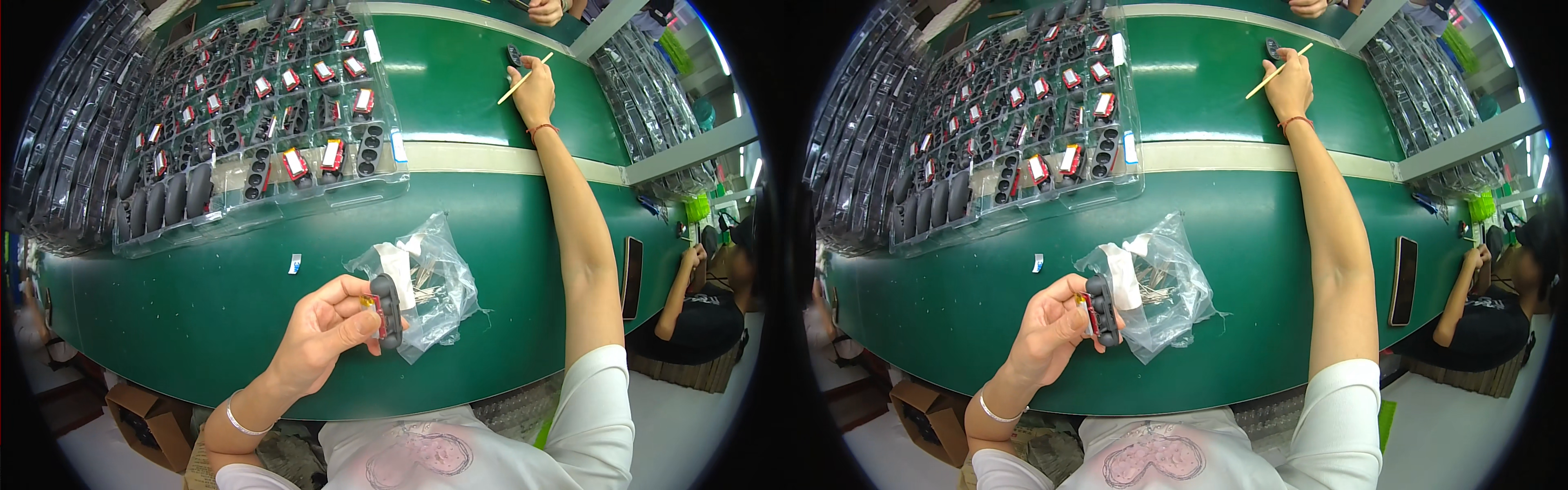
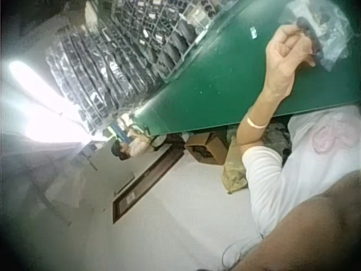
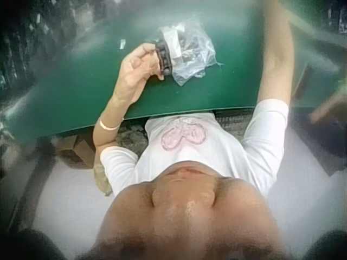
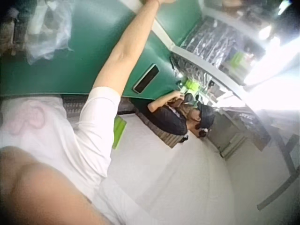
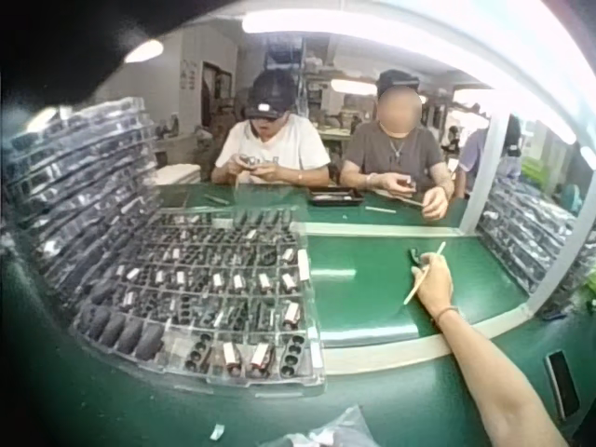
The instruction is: The person assembles small electronic devices, likely wireless earbuds, at a factory workstation. They use a wooden stick to manipulate internal components, insert small metal pins, and place the finished units into a green plastic tray.
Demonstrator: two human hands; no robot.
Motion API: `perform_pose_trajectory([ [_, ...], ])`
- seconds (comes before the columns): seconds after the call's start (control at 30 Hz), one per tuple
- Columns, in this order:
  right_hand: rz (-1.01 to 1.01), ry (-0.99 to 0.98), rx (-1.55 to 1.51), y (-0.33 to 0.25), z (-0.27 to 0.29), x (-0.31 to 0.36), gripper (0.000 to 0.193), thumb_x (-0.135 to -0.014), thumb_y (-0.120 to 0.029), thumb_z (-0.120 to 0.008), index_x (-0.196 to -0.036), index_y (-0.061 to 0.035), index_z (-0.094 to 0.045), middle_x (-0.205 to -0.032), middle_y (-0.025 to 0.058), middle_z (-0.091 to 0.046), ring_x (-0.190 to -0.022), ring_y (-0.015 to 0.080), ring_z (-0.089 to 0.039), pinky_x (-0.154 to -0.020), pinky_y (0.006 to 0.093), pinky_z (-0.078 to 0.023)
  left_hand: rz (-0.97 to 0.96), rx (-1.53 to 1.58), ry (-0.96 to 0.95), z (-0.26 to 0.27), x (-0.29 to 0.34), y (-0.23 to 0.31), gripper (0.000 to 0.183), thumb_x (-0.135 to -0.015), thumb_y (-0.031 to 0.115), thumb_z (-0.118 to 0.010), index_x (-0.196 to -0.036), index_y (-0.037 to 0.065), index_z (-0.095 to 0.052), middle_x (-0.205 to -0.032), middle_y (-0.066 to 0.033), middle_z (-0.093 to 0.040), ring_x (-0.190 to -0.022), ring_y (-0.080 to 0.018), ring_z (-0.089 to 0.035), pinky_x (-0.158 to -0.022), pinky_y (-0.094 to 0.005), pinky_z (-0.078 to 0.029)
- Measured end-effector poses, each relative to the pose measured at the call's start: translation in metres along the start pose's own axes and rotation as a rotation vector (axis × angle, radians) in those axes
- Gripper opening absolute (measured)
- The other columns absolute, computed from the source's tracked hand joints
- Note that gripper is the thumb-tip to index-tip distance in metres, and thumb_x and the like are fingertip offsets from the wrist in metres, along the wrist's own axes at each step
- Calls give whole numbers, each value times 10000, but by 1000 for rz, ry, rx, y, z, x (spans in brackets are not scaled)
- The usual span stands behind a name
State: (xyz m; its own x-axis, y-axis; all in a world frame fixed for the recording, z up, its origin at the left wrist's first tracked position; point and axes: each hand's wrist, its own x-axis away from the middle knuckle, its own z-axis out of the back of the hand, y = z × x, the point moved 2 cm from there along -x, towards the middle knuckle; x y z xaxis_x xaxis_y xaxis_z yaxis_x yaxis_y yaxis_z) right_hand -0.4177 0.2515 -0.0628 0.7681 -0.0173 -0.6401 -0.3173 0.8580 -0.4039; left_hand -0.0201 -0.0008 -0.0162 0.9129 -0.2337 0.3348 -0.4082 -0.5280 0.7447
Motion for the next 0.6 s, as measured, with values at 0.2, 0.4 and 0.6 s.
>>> perform_pose_trajectory([
  [0.2, -54, -28, 14, 5, 0, 2, 259, -800, -195, -703, -1036, -112, -635, -1051, 75, -630, -945, 273, -630, -774, 397, -510, 14, -25, -34, -1, 4, 1, 340, -897, 200, -635, -1138, -9, -517, -993, -150, -671, -838, -144, -634, -680, -275, -513],
  [0.4, -89, -4, -224, 18, 6, 11, 151, -834, -197, -670, -848, -48, -683, -774, 132, -686, -727, 284, -675, -679, 368, -521, 46, 4, -75, 2, 1, 0, 315, -916, 173, -610, -1154, -15, -528, -1004, -128, -671, -888, -149, -638, -692, -276, -505],
  [0.6, -130, 80, -426, 5, 6, 25, 225, -823, -168, -676, -971, -20, -593, -815, 136, -678, -736, 299, -671, -665, 384, -519, 7, -3, -23, -1, 5, -3, 311, -911, 170, -593, -1121, -36, -494, -963, -202, -655, -815, -277, -686, -626, -294, -554],
])
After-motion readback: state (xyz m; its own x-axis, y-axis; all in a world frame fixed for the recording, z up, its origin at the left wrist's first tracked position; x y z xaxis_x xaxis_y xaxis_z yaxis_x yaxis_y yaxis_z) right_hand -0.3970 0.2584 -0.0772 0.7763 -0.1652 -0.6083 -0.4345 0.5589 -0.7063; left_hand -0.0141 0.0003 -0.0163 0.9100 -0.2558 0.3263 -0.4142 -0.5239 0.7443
